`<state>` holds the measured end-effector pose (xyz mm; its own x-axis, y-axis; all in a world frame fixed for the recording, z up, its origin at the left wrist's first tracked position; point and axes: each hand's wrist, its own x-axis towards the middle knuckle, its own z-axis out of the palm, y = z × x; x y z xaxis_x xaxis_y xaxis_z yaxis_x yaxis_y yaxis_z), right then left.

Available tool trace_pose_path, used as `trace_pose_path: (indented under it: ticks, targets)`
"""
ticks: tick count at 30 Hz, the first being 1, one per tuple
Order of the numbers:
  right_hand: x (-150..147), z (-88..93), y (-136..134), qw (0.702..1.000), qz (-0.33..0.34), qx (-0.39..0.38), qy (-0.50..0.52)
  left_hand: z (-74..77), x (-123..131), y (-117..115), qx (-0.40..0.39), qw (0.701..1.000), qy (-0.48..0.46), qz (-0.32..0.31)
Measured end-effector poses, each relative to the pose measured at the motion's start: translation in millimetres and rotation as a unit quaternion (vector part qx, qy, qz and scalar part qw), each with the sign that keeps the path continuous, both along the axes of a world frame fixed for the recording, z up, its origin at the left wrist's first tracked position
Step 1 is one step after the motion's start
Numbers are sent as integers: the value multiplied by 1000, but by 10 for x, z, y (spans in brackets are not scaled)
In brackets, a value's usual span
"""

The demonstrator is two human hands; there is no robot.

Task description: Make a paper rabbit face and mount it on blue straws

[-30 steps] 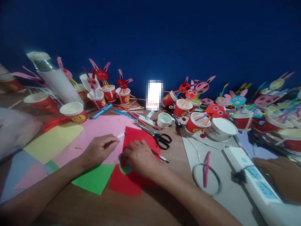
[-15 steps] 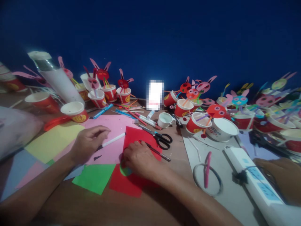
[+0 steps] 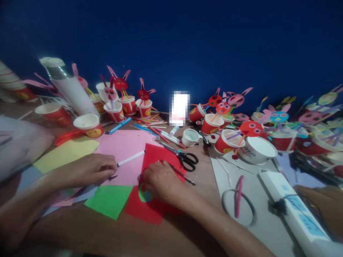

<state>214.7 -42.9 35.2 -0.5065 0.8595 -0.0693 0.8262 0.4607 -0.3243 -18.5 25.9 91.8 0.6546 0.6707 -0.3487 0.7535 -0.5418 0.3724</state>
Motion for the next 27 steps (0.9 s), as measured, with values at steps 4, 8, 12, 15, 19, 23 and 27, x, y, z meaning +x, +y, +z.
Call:
trace_pose_path:
  ticks: [4,8,12,15,19,23,27]
  targets:
    - [-4,83,-11,999,-3,-13,-33,-146,-75,-117,60,996,69,17]
    - [10,77,-6,1000,1,-13,-17,-381,-170,-213,110,991,70,11]
    - [27,38,0,1000,6,-17,1,-488,-203,-238,132,988,74,14]
    - [28,46,-2,1000,10,-17,-10,-487,-205,-227,130,989,73,21]
    - [26,91,-9,999,13,-20,-21,-462,-199,-232,122,990,64,32]
    - [33,82,-7,999,12,-19,-24,-460,-191,-253,120,990,64,45]
    - [42,50,-3,999,17,-10,-26,-485,-191,-262,129,988,72,47]
